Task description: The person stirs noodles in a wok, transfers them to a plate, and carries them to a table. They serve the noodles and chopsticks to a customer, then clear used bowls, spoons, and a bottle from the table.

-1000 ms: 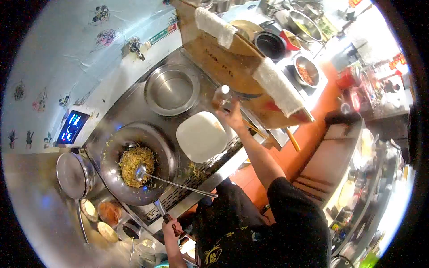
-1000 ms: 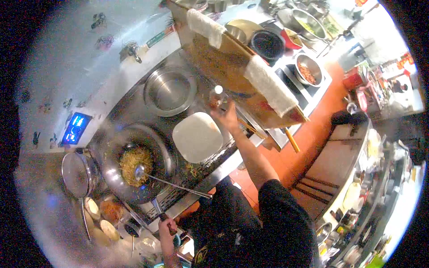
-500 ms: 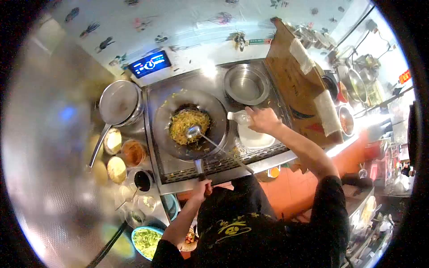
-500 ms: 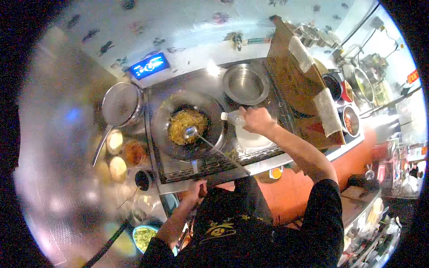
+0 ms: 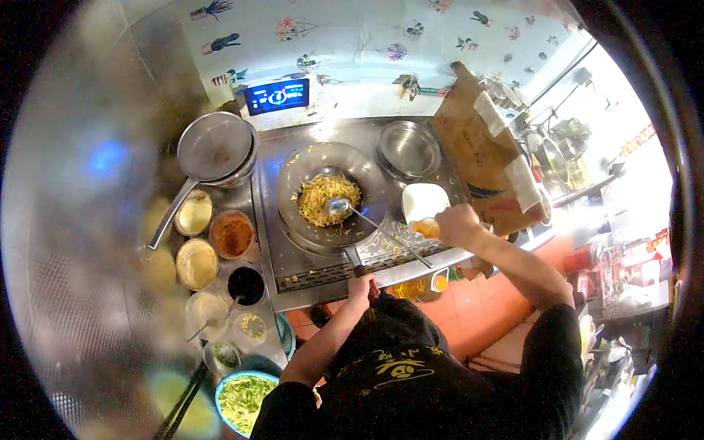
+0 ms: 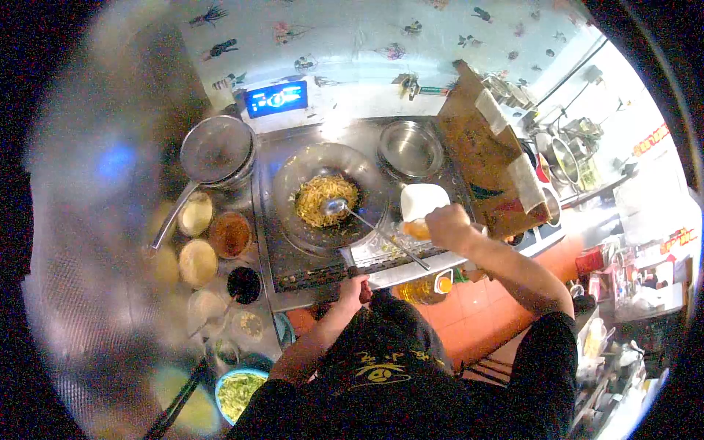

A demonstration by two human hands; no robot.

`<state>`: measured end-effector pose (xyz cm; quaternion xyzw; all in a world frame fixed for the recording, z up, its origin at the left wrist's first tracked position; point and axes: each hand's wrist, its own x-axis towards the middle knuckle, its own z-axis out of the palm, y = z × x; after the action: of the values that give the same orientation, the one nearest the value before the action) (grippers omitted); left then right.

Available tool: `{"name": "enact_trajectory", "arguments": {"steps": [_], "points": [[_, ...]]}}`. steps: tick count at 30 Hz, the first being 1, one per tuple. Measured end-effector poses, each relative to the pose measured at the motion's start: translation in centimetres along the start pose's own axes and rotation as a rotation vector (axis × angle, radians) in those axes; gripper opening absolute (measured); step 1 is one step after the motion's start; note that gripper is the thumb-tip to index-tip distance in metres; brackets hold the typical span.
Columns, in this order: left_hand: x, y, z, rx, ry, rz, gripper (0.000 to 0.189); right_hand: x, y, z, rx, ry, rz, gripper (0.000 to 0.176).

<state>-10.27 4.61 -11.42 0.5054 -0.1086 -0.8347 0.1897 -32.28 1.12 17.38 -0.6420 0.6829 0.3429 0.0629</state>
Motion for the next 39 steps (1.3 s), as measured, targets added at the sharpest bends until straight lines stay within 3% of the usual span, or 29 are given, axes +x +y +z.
{"name": "enact_trajectory", "arguments": {"steps": [2,5,9,12,15,17,19,21,23,24,31,32,35,36,38,39], "points": [[0.4,-0.3,-0.3,-0.014,-0.032,0.031,0.028,-0.2,-1.5,-0.2,0.033,0.070,-0.049,0.023],[0.3,-0.4,-0.5,-0.004,-0.046,0.037,0.026,1.3,0.2,-0.1,0.115,0.202,0.073,0.029],[-1.2,0.8,0.4,0.049,-0.001,0.025,0.027,3.0,4.3,1.4,0.217,0.154,0.152,0.035],[-1.7,1.4,1.3,-0.070,0.083,-0.097,0.026,4.9,6.6,3.9,0.238,0.096,0.183,0.039],[-3.0,1.9,1.1,0.184,-0.030,0.130,0.027,6.8,9.7,6.7,0.365,0.104,0.177,0.046],[0.8,-0.5,-1.7,-0.084,0.042,-0.116,0.027,9.1,13.5,10.4,0.497,0.237,0.258,0.058],[-1.2,0.8,-0.3,-0.057,0.048,-0.096,0.025,11.3,17.6,12.8,0.836,0.450,0.446,0.066],[-1.5,0.9,-0.3,-0.079,0.071,-0.078,0.023,16.9,20.9,20.5,1.182,0.849,0.455,0.061],[-2.2,1.1,0.9,0.019,0.148,0.008,0.016,22.2,22.6,26.1,1.686,0.926,0.274,0.059],[-2.6,1.6,1.8,0.045,0.173,0.012,0.013,25.0,22.4,28.6,1.768,1.001,0.321,0.060],[-3.3,1.9,2.2,0.177,0.240,0.045,0.011,33.7,19.9,40.5,1.700,0.925,0.412,0.068],[-3.4,2.4,3.1,0.165,0.240,0.044,0.011,32.0,20.0,39.1,1.692,0.870,0.452,0.072],[-3.1,1.9,1.4,0.161,0.207,0.039,0.006,29.7,17.2,39.2,1.652,1.115,0.569,0.073],[-3.4,2.0,1.8,0.129,0.245,0.011,0.006,26.8,16.9,37.3,1.868,0.923,0.518,0.066],[-3.4,2.6,3.1,0.072,0.344,-0.039,0.007,20.8,13.2,36.3,1.374,0.775,0.403,0.059],[-3.1,2.4,2.5,0.111,0.253,-0.009,0.007,16.6,10.6,31.5,1.419,0.598,0.325,0.053]]}}
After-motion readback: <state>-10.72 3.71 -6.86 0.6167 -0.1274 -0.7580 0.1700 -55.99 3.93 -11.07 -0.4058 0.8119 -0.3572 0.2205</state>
